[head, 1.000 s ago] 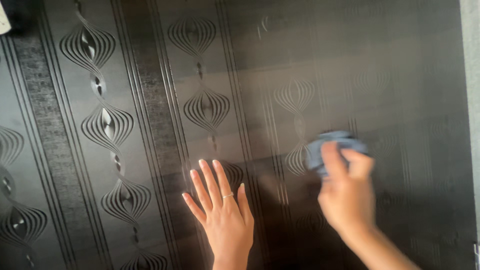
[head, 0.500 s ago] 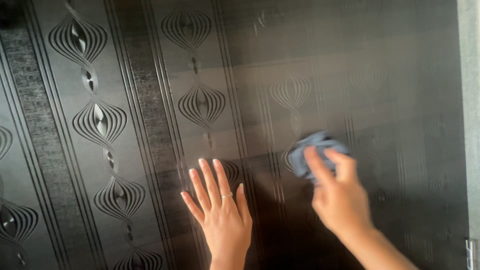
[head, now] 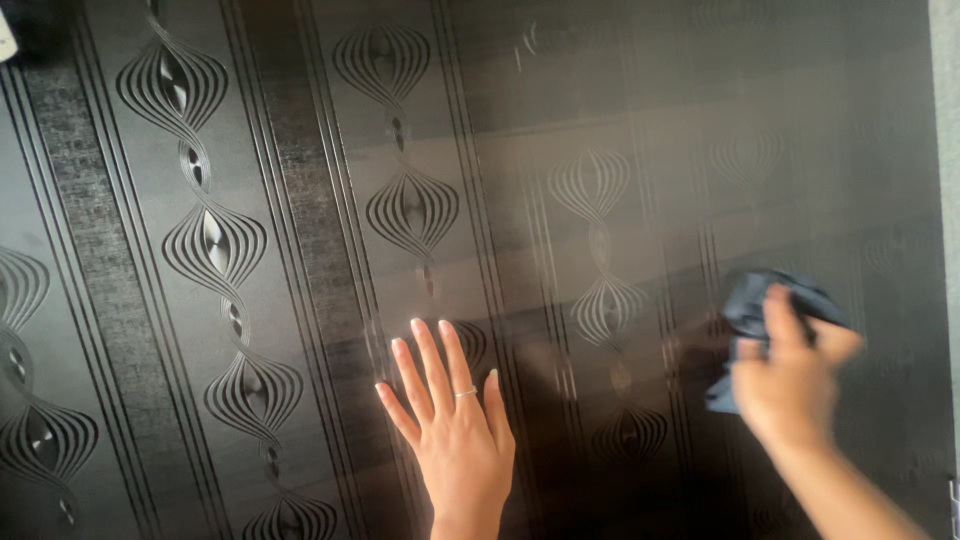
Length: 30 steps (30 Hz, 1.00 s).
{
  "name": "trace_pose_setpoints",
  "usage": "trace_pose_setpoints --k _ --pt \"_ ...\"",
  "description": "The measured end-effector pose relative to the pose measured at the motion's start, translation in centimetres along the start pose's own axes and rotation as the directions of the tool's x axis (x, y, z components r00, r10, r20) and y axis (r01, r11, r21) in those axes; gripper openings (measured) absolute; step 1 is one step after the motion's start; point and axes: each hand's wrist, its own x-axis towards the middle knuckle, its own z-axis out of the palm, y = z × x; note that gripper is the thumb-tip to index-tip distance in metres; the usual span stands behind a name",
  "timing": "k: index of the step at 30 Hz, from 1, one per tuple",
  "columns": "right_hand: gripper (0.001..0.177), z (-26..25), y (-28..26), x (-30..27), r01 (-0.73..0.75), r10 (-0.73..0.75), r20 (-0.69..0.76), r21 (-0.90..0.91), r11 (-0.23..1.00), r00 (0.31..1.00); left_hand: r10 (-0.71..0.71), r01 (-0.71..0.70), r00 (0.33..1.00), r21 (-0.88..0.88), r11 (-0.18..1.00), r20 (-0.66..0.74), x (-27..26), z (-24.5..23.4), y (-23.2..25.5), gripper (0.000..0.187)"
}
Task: The person wipes a dark metal door with a gray cloth, moving the cloth in circular and vertical motions across the surface. The person uses both hands to hold the cloth and apply pressure while cleaning the door's embossed patterns.
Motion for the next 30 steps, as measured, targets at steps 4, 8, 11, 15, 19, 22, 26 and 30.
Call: trace_pose_setpoints --k 4,8,11,15,19,22,26,30 --pt "0.072 -1.0 -10.3 -3.5 0.276 -0.275 -0.016 0.057 0.96 0.961 0.002 -0.002 1.0 -0.01 1.0 -0.019 0.0 0.1 0.0 0.068" --pt "0.081 -1.4 -16.7 -6.6 0.578 -0.583 0.019 0.105 0.809 0.812 0.0 0.0 1.0 -0.008 1.0 -0.006 0.1 0.0 0.0 0.067" --pt "0.079 -1.4 -18.3 -7.5 0.718 -0.727 0.029 0.134 0.683 0.686 0.003 -0.003 1.0 -0.003 1.0 0.02 0.2 0.0 -0.2 0.067" --pt "0.08 -1.5 -17.8 -6.7 0.772 -0.779 0.061 0.103 0.627 0.624 0.005 -0.004 1.0 -0.022 1.0 0.025 0.1 -0.2 -0.3 0.067" --pt "0.079 -2.5 -15.3 -3.7 0.678 -0.676 0.056 -0.013 0.735 0.735 0.021 -0.021 1.0 -0.028 0.999 0.014 0.1 -0.3 -0.4 0.067" --pt "0.082 -3.2 -12.0 -1.2 0.416 -0.413 0.075 -0.021 0.909 0.908 0.031 -0.031 0.999 -0.027 0.999 0.009 0.1 -0.2 -0.6 0.068" --pt "0.073 -2.7 -7.2 0.0 0.117 -0.109 0.083 -0.099 0.988 0.991 0.034 -0.035 0.999 -0.029 0.999 -0.02 0.1 0.1 -0.5 0.068" --pt "0.077 -2.3 -5.4 -0.1 0.123 -0.12 0.067 -0.045 0.991 0.991 0.052 -0.052 0.999 -0.03 0.998 0.007 1.1 0.0 -0.4 0.067"
